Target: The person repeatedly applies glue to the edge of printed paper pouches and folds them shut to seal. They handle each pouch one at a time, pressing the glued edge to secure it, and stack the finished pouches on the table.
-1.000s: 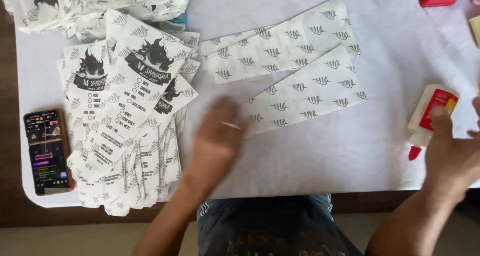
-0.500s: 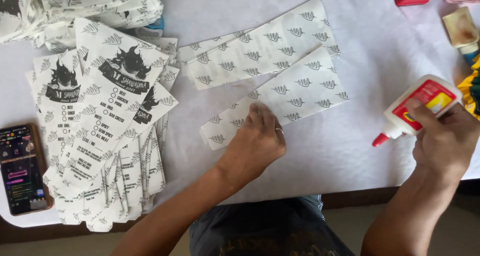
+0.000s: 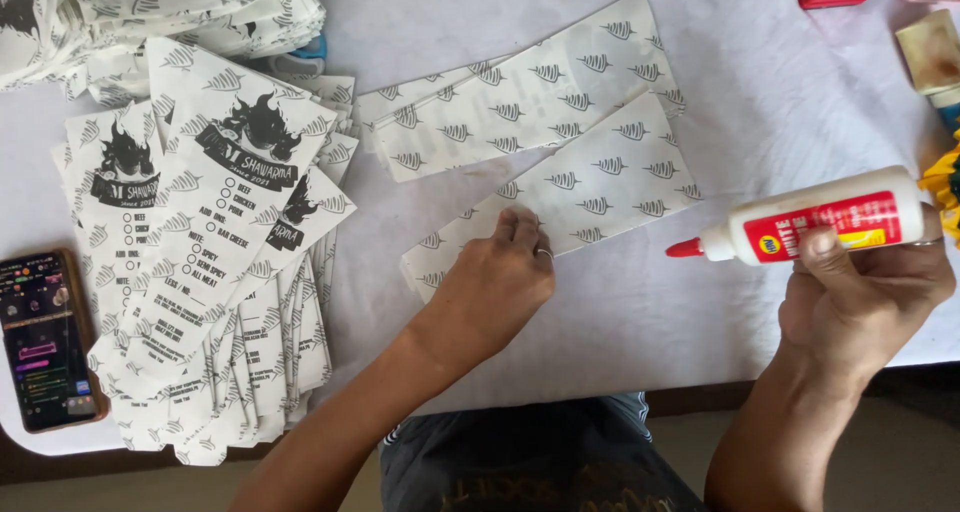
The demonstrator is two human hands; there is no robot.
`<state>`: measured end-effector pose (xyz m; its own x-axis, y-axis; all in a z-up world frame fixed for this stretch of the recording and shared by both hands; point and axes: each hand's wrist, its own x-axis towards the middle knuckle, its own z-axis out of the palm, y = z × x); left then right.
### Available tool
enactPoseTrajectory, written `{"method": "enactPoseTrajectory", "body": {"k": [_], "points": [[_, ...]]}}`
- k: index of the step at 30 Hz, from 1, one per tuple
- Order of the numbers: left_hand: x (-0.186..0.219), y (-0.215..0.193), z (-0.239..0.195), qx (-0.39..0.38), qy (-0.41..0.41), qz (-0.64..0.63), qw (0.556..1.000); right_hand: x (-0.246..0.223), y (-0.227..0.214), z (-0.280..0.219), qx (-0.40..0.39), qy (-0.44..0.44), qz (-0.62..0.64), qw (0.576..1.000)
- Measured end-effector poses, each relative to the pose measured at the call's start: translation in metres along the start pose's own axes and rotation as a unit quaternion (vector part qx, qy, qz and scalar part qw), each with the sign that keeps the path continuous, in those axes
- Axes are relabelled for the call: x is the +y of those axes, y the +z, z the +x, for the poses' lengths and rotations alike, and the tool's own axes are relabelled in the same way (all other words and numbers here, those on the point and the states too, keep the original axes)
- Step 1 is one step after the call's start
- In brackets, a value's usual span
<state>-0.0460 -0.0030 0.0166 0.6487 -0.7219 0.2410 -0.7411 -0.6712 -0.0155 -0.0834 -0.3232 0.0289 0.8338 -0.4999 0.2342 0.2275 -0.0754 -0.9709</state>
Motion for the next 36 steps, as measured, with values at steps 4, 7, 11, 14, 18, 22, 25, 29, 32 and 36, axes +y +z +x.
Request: {"method": "enactPoseTrajectory", "body": {"k": [4,7,11,14,18,22,25,29,32,36], "points": [[-0.002,0.001,-0.002,0.032,-0.005,-0.018,0.999,-0.004,0.007,-0.008,0.005,-0.049,-0.079,0.996],[-0.004,0.0,-0.001,0.032,-0.006,-0.031,0.999,-0.005,0.013,-0.012,0.004,-0.067,-0.096,0.993],[-0.008,0.012,-0.001,0.034,-0.017,-0.049,0.998,-0.009,0.041,-0.026,-0.024,-0.068,-0.094,0.993],[-0.019,0.009,0.003,0.083,-0.069,-0.142,0.984,-0.011,0.063,-0.036,-0.07,-0.075,-0.107,0.989],[-0.029,-0.005,0.005,0.062,-0.134,-0.286,0.947,-0.015,0.084,-0.045,-0.072,-0.016,-0.121,0.99],[-0.033,-0.01,0.006,0.059,-0.145,-0.316,0.936,-0.002,0.066,-0.034,-0.043,-0.086,-0.151,0.984],[-0.034,-0.016,0.008,0.059,-0.144,-0.316,0.936,0.007,0.037,-0.009,0.006,-0.125,-0.15,0.981],[-0.038,-0.014,0.01,0.065,-0.139,-0.301,0.941,0.014,-0.002,0.015,0.038,-0.187,-0.145,0.971],[-0.04,-0.017,0.011,0.053,-0.141,-0.301,0.942,0.006,-0.002,0.017,0.117,-0.068,-0.107,0.985],[-0.04,-0.02,0.012,0.03,-0.155,-0.321,0.934,0.014,-0.004,0.02,0.054,-0.107,-0.109,0.987]]}}
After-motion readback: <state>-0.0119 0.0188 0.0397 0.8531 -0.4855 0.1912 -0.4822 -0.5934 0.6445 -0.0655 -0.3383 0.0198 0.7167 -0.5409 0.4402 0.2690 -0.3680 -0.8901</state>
